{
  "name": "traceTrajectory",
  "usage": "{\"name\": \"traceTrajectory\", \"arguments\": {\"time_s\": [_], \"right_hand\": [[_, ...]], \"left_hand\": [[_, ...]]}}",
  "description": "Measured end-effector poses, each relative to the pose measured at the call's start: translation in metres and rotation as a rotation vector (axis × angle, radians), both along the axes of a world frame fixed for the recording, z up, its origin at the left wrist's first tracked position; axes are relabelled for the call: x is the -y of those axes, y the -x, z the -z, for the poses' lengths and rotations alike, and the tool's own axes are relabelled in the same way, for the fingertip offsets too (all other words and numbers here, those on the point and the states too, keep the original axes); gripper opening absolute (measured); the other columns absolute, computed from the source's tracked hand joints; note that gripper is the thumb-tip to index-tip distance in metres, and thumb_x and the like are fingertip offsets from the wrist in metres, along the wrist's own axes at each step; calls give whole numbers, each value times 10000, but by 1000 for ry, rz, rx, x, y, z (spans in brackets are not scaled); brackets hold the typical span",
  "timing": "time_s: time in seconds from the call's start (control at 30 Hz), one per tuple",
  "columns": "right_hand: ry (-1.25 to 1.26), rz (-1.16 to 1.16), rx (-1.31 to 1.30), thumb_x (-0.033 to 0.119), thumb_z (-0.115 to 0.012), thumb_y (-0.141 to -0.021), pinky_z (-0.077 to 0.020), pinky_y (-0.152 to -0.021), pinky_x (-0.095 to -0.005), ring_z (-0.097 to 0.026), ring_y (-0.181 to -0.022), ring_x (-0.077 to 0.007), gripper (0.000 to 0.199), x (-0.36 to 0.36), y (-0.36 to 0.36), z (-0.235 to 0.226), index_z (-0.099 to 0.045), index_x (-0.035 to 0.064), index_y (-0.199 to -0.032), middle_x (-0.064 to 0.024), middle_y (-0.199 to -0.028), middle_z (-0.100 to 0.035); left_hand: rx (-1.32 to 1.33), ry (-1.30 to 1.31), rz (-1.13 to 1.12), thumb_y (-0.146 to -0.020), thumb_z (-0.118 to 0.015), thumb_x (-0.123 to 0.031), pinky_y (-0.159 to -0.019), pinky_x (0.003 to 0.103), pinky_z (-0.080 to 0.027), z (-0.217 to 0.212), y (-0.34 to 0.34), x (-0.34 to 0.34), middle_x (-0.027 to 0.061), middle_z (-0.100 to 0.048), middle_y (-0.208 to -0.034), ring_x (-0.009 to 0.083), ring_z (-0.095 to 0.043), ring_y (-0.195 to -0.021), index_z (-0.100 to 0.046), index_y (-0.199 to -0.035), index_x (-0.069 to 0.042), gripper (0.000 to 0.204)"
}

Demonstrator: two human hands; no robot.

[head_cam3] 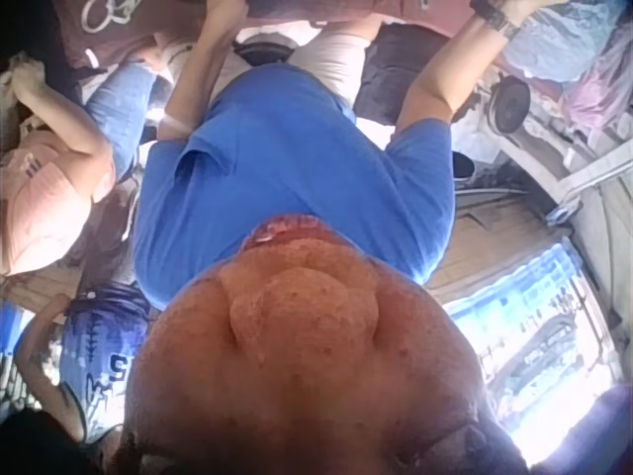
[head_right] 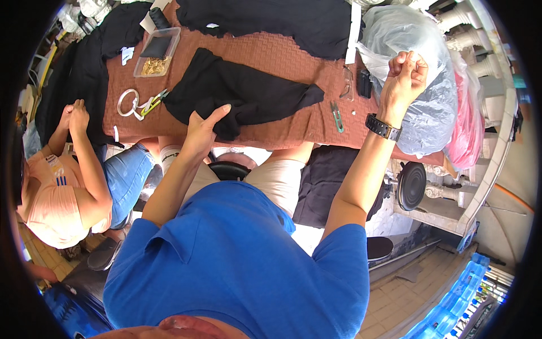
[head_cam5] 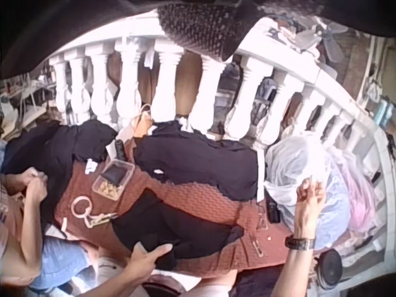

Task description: The person attaches small white labels to black fabric items by hand using a needle and thread, then cuts the thread with shears.

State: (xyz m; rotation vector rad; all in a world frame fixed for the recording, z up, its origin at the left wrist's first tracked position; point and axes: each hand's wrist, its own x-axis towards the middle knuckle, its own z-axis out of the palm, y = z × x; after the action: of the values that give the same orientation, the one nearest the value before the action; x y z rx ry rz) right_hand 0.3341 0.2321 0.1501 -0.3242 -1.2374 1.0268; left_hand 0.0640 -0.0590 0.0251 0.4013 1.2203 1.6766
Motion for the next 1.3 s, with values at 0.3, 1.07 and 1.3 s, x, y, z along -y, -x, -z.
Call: {"name": "traceTrajectory", "arguments": {"time_s": [0.3,1.07,1.3], "right_hand": [[60,-107,400,100,-657,-986,-467,-597,-211,-570,-669,-71,152,37,56,13,-638,28,-1119,-73,-908,-712],[-428,-238,889,-29,-708,-842,-486,-666,-360,-590,-757,-271,121,168,146,48,-706,2,-959,-109,-826,-532],[-451,-200,918,-10,-728,-837,-477,-661,-369,-561,-741,-269,128,172,147,48,-721,-5,-965,-108,-812,-510]], "left_hand": [[399,-52,20,-930,-737,-149,-922,367,-553,-13,-5,-9,122,-691,-1125,218,-676,-1030,-653,-1137,59,305],[317,-213,-105,-1014,-611,-182,-961,321,-535,-38,-6,2,55,-689,-1155,143,-661,-1081,-649,-1173,-28,225],[325,-236,-82,-1019,-599,-163,-967,317,-531,-39,-6,3,52,-690,-1157,141,-660,-1087,-653,-1174,-31,211]]}}
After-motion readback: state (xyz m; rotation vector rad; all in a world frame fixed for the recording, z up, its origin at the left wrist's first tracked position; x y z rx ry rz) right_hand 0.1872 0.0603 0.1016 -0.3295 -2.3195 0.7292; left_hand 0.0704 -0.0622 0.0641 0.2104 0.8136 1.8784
